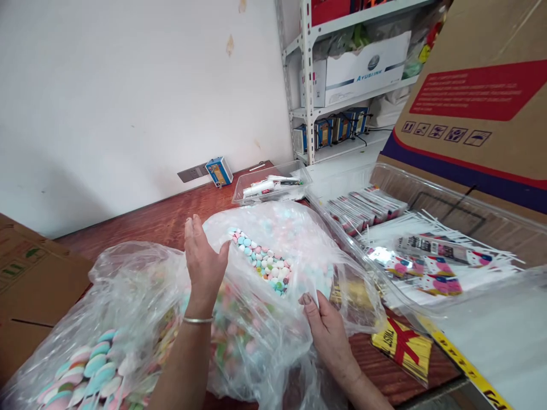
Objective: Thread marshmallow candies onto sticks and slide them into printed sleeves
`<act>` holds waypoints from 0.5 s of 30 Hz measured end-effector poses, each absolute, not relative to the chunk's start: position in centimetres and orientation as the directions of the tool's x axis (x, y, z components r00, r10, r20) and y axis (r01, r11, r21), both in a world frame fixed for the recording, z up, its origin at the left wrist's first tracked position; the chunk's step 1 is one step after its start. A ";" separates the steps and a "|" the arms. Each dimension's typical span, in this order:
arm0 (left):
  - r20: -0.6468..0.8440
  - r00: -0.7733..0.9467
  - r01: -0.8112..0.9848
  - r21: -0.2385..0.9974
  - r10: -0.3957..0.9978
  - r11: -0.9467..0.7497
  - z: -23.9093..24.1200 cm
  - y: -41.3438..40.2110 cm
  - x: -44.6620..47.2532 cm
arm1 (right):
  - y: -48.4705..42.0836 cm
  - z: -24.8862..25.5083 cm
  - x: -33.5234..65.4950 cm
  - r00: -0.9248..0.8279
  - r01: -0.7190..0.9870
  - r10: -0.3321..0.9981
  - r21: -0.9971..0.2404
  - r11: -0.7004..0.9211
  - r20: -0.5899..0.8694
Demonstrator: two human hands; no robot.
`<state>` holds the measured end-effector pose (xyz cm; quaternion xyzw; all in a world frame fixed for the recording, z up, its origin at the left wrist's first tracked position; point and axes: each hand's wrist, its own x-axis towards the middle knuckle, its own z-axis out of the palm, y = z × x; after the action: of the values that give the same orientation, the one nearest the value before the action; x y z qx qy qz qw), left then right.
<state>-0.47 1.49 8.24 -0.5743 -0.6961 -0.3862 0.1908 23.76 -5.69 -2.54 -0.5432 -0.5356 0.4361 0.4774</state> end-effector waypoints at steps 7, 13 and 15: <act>0.183 -0.012 0.772 0.626 0.983 -0.107 3.6 0.5 1.5 | -5.9 -3.0 24.6 0.056 0.058 0.998 -0.998 0.004 0.008; 0.095 0.152 0.761 0.624 0.984 -0.178 -0.9 -4.2 8.5 | -5.0 3.5 24.5 -0.053 0.212 0.978 -0.955 0.207 0.200; 0.075 0.234 0.740 0.633 0.969 -0.227 -1.2 -4.6 9.8 | -4.2 6.6 23.3 -0.167 0.370 0.933 -0.857 0.359 0.318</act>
<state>9.84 -4.63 -1.24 -0.7470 -0.5721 -0.2361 -0.2430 23.29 -4.20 6.57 -0.4688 -0.6947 0.3177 0.4434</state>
